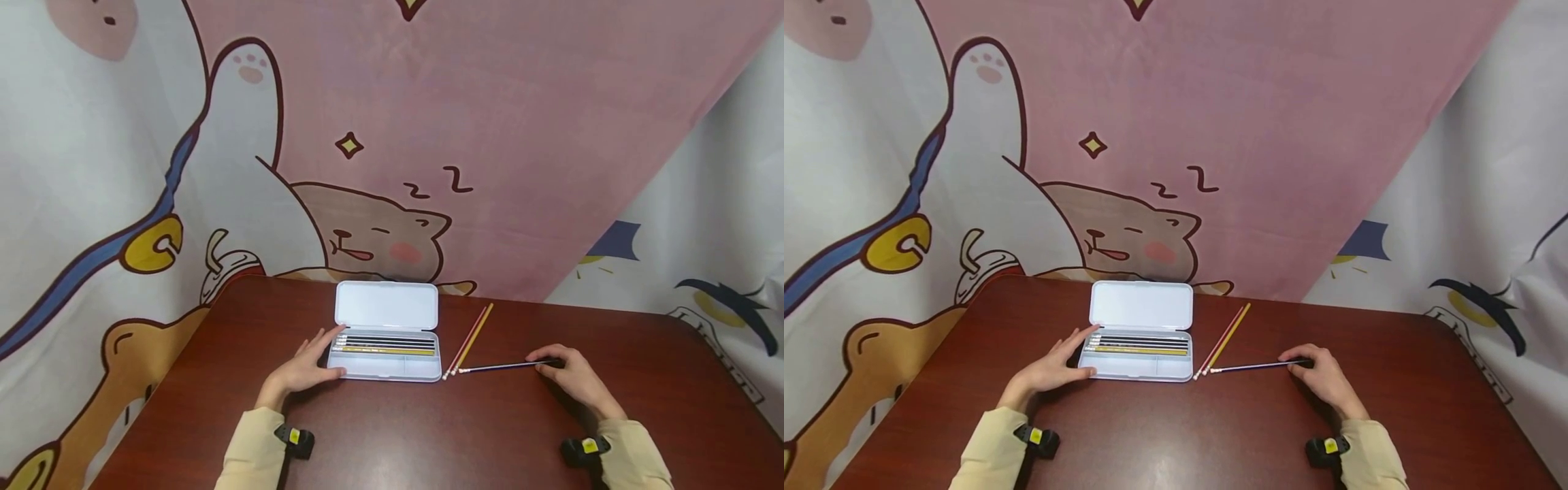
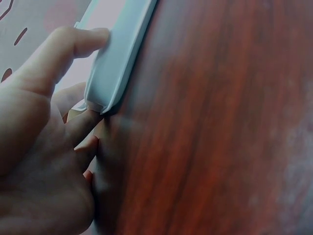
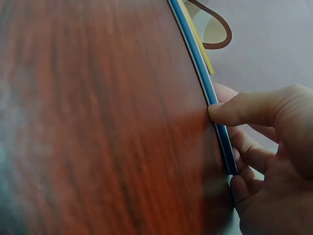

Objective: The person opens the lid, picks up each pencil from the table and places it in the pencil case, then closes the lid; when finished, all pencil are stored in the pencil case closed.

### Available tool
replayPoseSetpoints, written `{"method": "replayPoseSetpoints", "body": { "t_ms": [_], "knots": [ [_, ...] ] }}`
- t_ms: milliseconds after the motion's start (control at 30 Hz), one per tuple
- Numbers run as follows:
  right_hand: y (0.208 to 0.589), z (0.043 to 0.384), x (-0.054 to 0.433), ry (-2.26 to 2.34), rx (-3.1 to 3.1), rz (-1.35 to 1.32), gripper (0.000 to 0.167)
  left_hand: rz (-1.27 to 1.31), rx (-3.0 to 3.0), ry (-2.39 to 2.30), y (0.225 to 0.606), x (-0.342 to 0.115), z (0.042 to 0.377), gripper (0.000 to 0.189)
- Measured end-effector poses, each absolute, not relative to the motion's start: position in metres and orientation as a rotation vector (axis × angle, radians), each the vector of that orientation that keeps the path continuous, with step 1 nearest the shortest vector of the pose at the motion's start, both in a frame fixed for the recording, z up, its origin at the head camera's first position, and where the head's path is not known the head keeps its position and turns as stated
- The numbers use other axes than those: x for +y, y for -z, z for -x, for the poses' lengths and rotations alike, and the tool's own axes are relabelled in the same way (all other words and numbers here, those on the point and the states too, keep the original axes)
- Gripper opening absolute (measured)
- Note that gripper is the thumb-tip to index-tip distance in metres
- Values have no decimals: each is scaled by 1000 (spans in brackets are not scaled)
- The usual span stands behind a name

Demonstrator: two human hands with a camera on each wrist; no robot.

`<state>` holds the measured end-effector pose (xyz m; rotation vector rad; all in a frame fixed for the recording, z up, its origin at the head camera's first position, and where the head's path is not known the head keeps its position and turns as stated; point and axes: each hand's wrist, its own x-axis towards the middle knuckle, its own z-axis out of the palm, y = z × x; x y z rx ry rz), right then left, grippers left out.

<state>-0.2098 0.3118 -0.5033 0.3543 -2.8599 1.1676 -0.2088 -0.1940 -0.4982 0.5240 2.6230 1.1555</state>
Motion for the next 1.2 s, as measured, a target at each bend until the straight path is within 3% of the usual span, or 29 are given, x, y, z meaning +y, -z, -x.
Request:
{"method": "replayPoseSetpoints", "body": {
  "t_ms": [833,1200],
  "knots": [
    [499,190,287,-1198,-2684,-550,16,-514,2620,-1157,497,-194,209,83],
    [491,190,262,-1143,-2700,-486,15,-509,2614,-1175,498,-194,208,83]
  ]
}}
